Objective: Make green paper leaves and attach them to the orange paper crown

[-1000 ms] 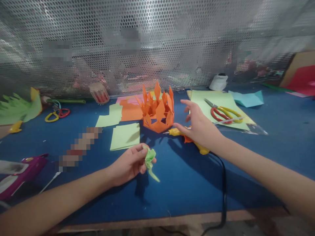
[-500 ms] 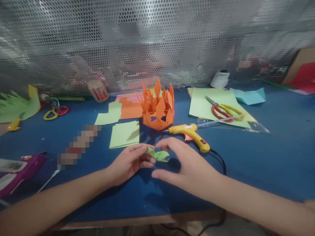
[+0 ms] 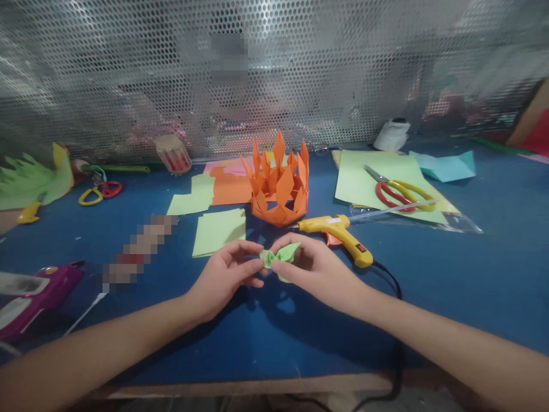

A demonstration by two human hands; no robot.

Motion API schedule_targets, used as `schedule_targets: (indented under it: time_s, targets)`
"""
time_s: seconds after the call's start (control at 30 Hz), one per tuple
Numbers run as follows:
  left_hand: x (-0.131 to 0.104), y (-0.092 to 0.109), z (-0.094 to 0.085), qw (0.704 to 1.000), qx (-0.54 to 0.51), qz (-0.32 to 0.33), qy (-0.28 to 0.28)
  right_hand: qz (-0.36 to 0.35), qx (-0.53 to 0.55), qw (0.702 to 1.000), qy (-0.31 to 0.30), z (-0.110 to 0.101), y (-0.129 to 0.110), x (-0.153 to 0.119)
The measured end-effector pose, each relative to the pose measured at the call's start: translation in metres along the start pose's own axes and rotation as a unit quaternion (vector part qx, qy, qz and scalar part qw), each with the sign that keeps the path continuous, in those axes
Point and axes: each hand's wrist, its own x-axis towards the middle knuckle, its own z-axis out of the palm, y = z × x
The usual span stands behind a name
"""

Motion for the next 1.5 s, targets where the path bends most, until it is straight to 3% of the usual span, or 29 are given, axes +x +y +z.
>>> schedule_targets:
  time_s: [0.2, 0.43, 0.77, 0.97, 1.07, 1.17, 1.23, 1.5]
  targets:
    - [-0.002, 0.001, 0.001, 0.998, 0.067, -0.016, -0.01, 0.053, 0.056, 0.997, -0.021, -0.001, 0.002, -0.002]
    - [-0.005, 0.001, -0.003, 0.971, 0.234, 0.047, 0.004, 0.098, 0.08, 0.991, -0.053, -0.003, 0.003, -0.006]
    - [-0.005, 0.002, 0.001, 0.96, 0.276, 0.051, 0.014, 0.093, 0.086, 0.989, -0.075, -0.005, 0.007, -0.007]
    - [-0.007, 0.004, 0.001, 0.95, 0.297, 0.063, 0.073, 0.033, 0.083, 0.995, -0.037, -0.009, 0.01, -0.006]
    - [-0.006, 0.004, 0.0, 0.949, 0.285, 0.077, 0.11, -0.045, 0.025, 0.997, 0.051, -0.009, 0.012, -0.008]
    - [-0.004, 0.005, -0.001, 0.95, 0.275, 0.087, 0.117, -0.181, -0.125, 0.963, 0.159, -0.009, 0.011, -0.011]
    - [-0.003, 0.005, -0.001, 0.953, 0.266, 0.091, 0.111, -0.233, -0.193, 0.934, 0.19, -0.01, 0.009, -0.012]
    - [-0.002, 0.005, 0.002, 0.984, 0.152, 0.068, 0.061, -0.274, -0.244, 0.901, 0.231, -0.013, 0.001, -0.018]
